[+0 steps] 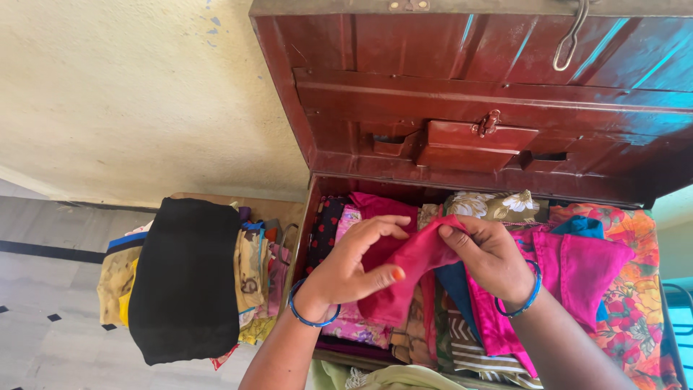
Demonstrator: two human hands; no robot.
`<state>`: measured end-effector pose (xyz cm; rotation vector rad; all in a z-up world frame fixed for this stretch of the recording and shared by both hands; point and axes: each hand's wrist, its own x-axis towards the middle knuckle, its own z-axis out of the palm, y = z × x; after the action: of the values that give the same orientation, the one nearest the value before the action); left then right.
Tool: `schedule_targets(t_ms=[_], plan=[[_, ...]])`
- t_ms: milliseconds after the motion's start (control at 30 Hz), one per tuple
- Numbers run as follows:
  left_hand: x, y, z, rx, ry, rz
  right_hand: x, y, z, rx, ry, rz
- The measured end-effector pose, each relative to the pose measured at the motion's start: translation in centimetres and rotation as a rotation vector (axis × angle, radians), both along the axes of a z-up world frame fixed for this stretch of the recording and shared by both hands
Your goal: The person organizes several garments by removing them from a large metal trunk and placing them on a small wooden stool, then rearranges the remaining items inside the trunk.
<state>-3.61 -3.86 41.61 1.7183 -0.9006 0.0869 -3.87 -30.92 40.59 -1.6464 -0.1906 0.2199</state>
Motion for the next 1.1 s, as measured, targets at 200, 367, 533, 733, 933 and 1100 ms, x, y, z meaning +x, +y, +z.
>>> schedule_targets(t_ms=[200, 367, 533, 733, 933, 1100], plan=[[-0.5, 0.2, -0.1, 0.255, 0.089, 0.140, -0.2, 0.5, 0.8, 0.077, -0.027, -0.056], [-0.1, 1.3, -2.7, -0.008, -0.006, 0.108, -0.1, 0.0, 1.5, -0.001, -0.131, -0.107], [0.1, 3.1, -2.7, 0.119, 0.264, 0.166, 0.0, 0.1, 3.1, -0.207, -0.243, -0.120], [1.2, 5.2, 0.0, 0.284, 0.144, 0.124, 1.3, -1.7, 6.3, -0.483, -0.594, 0.225], [2.2, 4.9, 1.1, 0.455, -0.128, 0.023, 2.4, -1.5, 5.9, -0.635, -0.569, 0.377], [2.0, 4.1, 2.3, 0.470, -0.138, 0.010, 2.3, -0.4, 4.7, -0.806, -0.570, 0.437]])
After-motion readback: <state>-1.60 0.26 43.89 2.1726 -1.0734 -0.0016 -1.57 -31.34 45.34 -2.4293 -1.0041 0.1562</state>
